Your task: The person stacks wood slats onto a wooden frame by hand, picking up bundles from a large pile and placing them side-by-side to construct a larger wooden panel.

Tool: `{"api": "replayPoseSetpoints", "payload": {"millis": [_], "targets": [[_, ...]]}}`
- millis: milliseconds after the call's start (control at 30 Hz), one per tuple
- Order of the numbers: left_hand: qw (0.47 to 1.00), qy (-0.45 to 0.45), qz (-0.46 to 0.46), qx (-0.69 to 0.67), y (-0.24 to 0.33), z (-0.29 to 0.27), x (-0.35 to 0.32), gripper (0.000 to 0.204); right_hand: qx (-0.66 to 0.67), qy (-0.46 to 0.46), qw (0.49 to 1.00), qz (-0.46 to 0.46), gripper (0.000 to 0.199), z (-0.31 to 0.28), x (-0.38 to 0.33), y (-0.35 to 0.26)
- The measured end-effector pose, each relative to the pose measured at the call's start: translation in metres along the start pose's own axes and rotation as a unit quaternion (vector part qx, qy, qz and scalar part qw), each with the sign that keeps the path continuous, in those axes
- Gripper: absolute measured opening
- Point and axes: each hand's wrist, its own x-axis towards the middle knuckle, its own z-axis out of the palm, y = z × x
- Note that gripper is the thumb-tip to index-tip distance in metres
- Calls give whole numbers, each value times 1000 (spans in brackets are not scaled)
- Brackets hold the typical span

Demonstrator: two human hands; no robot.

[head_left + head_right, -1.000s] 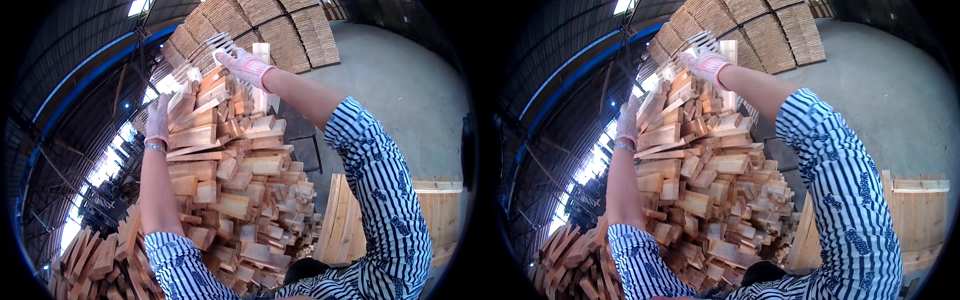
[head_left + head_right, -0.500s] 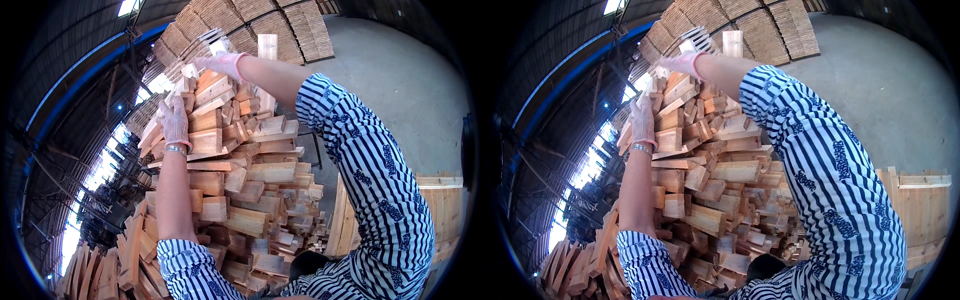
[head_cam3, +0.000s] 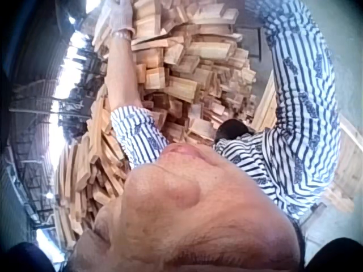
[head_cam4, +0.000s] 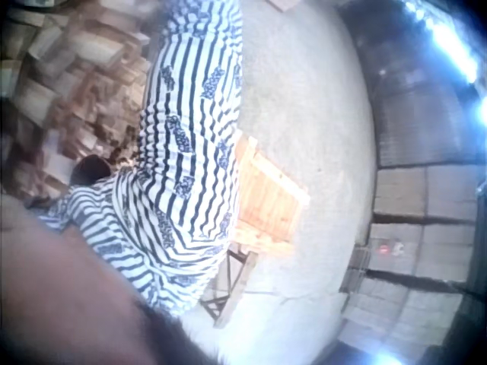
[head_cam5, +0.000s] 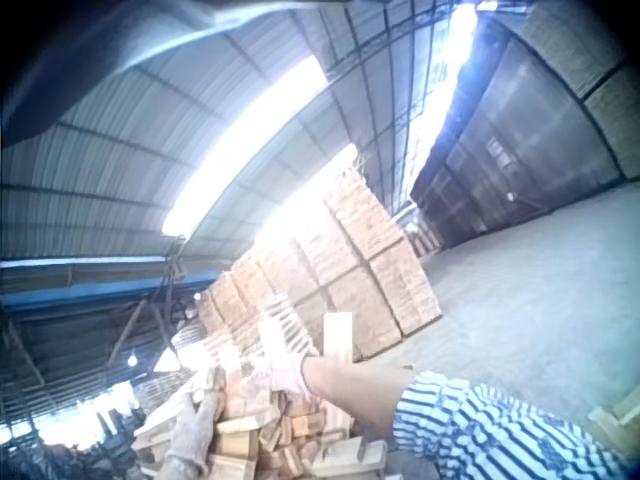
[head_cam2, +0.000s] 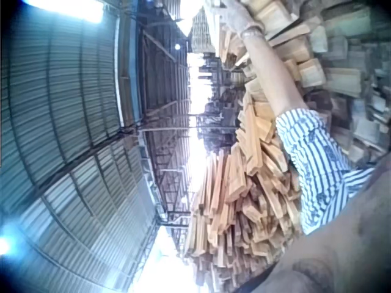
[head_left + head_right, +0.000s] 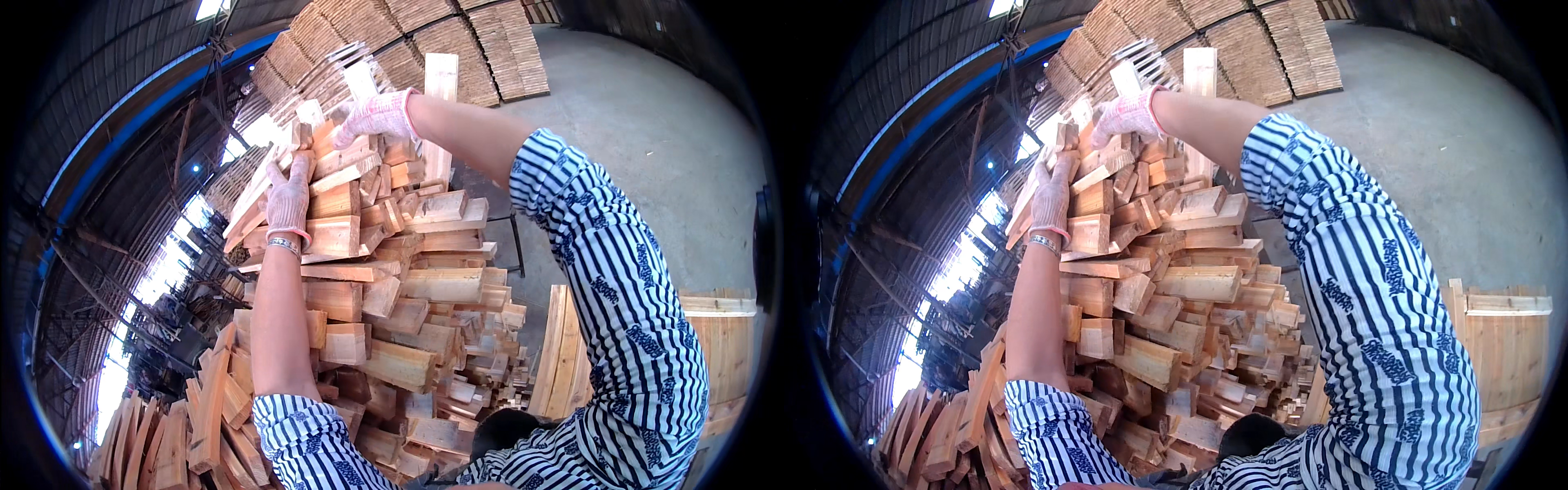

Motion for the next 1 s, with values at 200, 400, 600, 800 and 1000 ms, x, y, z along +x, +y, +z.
{"api": "replayPoseSetpoints", "payload": {"millis": [200,400,600,800,1000], "targets": [[994,-27,79,64,10,-11,-10,101,-146,11,989,-32,76,0,-12,-3],[993,-4,-14,-120,22,-29,-51,102,-157,-1,987,-48,80,29,-60,-33],[977,40,22,-206,59,-39,-99,101,-293,35,954,-61,76,20,-136,-77],[910,44,20,-411,134,-55,-193,74,-153,48,986,-36,68,-8,-276,-93],[693,168,-153,-684,172,-72,-257,59,225,-15,974,-13,65,-24,-298,-84]]}}
